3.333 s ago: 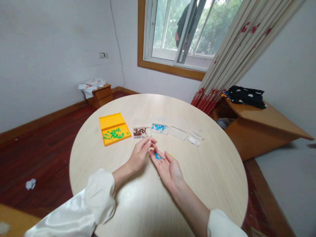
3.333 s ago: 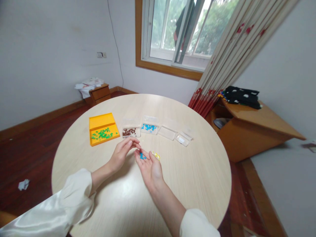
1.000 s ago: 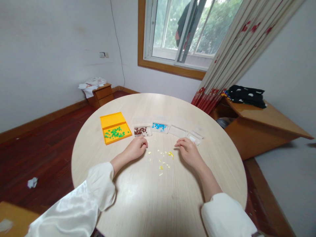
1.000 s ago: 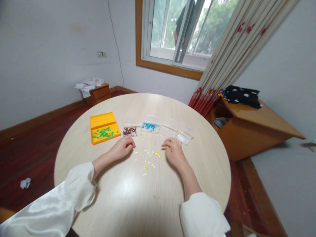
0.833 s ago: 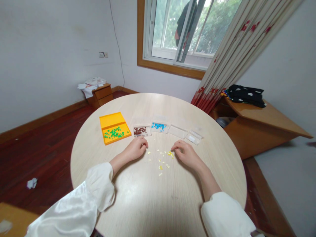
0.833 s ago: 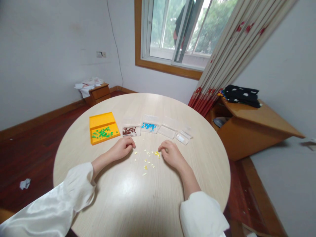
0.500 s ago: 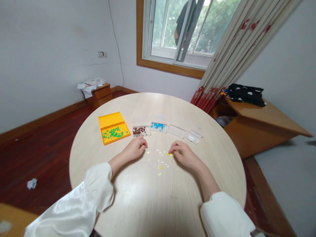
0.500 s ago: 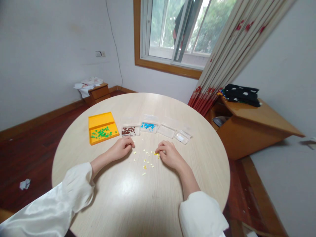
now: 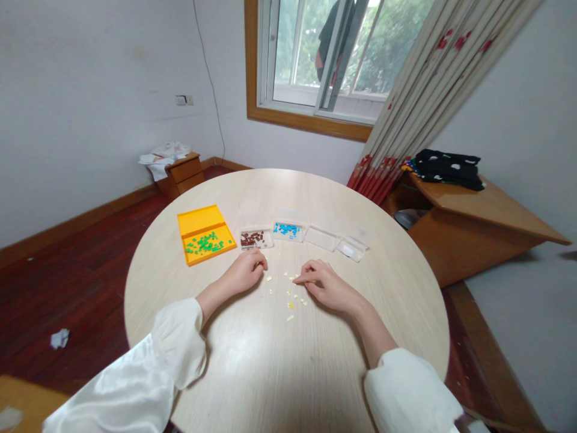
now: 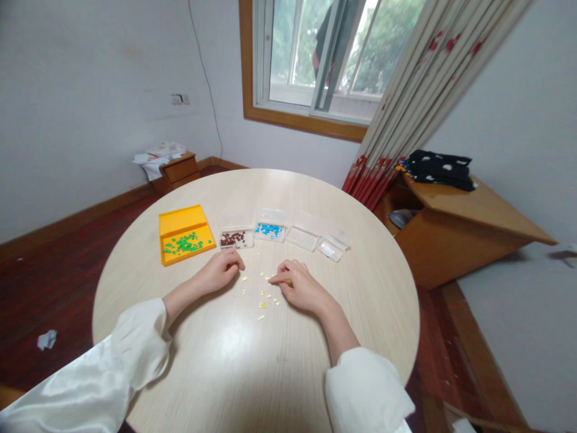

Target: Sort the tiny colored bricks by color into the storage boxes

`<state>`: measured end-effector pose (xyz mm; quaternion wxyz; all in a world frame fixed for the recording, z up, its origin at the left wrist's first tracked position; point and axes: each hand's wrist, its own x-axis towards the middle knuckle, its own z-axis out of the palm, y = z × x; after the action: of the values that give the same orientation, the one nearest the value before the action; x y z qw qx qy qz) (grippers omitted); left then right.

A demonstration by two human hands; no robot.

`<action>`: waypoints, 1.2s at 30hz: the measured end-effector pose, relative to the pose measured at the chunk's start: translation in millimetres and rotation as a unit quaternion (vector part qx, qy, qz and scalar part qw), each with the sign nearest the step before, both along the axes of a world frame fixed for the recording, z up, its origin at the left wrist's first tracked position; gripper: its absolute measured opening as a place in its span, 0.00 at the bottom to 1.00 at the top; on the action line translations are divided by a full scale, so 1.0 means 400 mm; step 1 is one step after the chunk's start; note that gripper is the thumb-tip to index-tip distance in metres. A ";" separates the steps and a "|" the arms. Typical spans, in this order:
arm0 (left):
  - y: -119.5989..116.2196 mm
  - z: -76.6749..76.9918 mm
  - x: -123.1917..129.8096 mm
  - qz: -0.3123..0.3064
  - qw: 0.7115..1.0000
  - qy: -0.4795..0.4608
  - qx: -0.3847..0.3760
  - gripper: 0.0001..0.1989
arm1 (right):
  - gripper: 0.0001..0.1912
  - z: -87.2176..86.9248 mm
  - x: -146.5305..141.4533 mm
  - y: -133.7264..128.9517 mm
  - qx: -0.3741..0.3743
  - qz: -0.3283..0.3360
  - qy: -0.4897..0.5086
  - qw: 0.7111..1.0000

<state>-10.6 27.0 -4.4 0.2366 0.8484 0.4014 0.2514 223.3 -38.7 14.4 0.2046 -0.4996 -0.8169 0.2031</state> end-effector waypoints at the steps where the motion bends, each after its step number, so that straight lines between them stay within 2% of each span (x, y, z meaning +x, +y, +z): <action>1: 0.000 0.000 0.000 0.000 1.000 -0.001 0.000 0.12 | 0.17 0.000 -0.004 0.000 0.000 0.005 0.006 1.000; 11: -0.004 0.008 -0.001 -0.011 1.000 -0.013 -0.005 0.12 | 0.19 -0.001 -0.015 -0.003 -0.016 0.031 0.030 0.999; 15: -0.028 0.030 0.005 -0.077 0.997 -0.024 -0.011 0.13 | 0.19 -0.004 -0.018 -0.004 -0.023 0.041 0.013 0.999; 20: -0.076 0.053 0.022 -0.185 0.983 0.013 -0.002 0.20 | 0.20 0.003 -0.017 -0.003 -0.011 0.029 0.001 1.000; 23: -0.093 0.057 0.032 -0.215 0.976 0.039 0.008 0.23 | 0.20 0.004 -0.017 -0.004 -0.010 0.040 0.007 0.999; 27: -0.093 0.052 0.035 -0.217 0.974 0.059 0.022 0.22 | 0.20 0.003 -0.014 -0.006 -0.018 0.047 0.001 0.999; 36: -0.077 0.041 0.028 -0.177 0.982 0.064 0.029 0.19 | 0.18 0.022 -0.001 -0.006 -0.022 0.010 0.009 1.000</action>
<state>0.8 -3.9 11.9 0.2267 0.9268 0.2519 0.1621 223.0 -41.0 23.3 0.1991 -0.4937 -0.8154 0.2275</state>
